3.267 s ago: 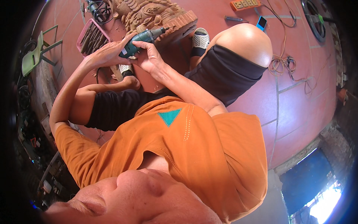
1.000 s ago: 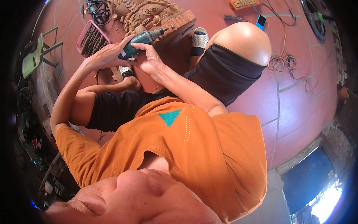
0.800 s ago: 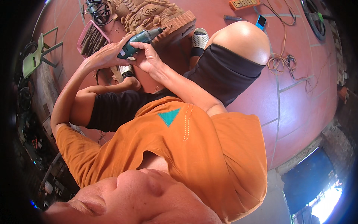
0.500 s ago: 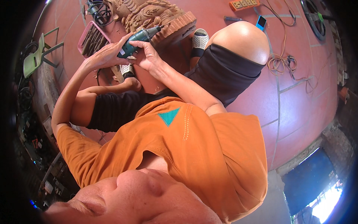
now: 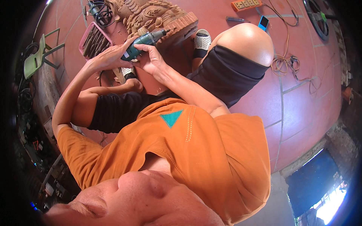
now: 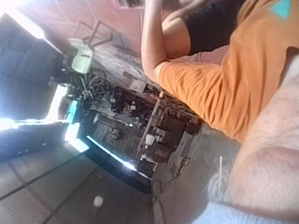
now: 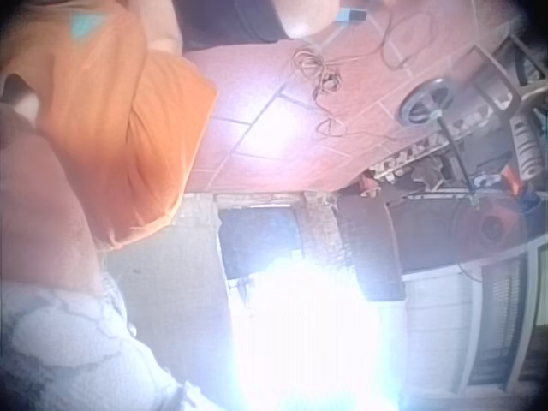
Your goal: The person uses a handheld rotary tool to carve details into a wooden relief panel. They hold the tool with both hands and move it along the surface of the wood, removing material to refine the design.
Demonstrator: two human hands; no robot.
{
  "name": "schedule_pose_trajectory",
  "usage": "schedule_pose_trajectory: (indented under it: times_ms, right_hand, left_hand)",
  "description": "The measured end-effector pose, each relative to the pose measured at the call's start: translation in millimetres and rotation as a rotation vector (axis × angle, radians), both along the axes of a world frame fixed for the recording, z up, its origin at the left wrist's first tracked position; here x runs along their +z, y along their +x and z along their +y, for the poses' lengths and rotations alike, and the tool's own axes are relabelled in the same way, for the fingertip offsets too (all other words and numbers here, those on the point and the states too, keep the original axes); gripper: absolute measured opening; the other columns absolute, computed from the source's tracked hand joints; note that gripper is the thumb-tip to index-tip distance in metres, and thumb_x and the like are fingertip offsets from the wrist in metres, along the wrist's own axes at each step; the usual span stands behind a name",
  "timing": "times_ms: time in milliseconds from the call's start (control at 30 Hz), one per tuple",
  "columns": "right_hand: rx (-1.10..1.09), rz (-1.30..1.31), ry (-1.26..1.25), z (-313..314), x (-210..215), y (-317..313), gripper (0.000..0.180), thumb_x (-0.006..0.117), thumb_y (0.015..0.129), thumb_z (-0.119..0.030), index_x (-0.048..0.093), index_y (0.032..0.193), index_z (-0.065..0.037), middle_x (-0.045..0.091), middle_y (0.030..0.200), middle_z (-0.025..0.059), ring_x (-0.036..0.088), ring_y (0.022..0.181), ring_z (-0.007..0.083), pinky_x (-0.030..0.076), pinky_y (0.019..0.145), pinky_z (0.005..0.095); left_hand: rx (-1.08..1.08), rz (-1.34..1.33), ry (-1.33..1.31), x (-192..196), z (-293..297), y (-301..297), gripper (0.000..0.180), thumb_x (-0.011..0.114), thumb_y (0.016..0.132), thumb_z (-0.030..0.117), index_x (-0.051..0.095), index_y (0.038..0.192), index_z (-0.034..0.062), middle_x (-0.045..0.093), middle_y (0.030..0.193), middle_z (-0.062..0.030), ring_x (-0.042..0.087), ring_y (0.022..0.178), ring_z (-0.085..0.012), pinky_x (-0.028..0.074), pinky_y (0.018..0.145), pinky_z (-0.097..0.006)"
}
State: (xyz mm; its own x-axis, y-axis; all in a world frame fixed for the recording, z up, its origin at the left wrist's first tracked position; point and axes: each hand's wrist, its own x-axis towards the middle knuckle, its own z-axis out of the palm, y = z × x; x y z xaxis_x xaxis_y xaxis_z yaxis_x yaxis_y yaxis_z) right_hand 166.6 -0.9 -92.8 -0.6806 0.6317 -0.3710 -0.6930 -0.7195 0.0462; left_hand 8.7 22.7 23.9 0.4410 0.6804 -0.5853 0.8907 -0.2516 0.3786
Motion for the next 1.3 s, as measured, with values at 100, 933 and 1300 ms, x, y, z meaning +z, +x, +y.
schedule_pose_trajectory:
  times_ms: [100,933,1300]
  right_hand:
    - [-0.007,-0.001,-0.018,-2,-1,1,0.032,0.069,0.079,-0.006,0.061,0.11,-0.01,0.065,0.104,0.0057,0.062,0.103,0.0245,0.047,0.094,0.0563]
    - [-0.002,0.032,0.006,3,-1,0,0.031,0.068,0.084,-0.005,0.059,0.114,-0.011,0.066,0.109,0.0063,0.062,0.108,0.0257,0.045,0.097,0.0583]
    - [0.025,0.009,0.016,10,1,0,0.037,0.071,0.08,-0.007,0.058,0.114,-0.01,0.064,0.105,0.005,0.065,0.098,0.0236,0.052,0.086,0.0523]
  left_hand:
    - [-0.007,0.02,-0.016,2,1,5,0.1,0.079,0.074,0.021,0.017,0.153,0.0113,0.066,0.108,-0.0247,0.064,0.105,-0.0407,0.049,0.092,-0.046]
    - [0.027,-0.035,-0.001,3,2,-1,0.095,0.078,0.075,0.031,0.022,0.15,0.0104,0.065,0.103,-0.0277,0.064,0.102,-0.0424,0.05,0.087,-0.048]
    - [0.039,0.012,0.005,14,4,8,0.097,0.078,0.077,0.038,0.022,0.15,0.0067,0.064,0.104,-0.0299,0.064,0.102,-0.0434,0.049,0.087,-0.047]
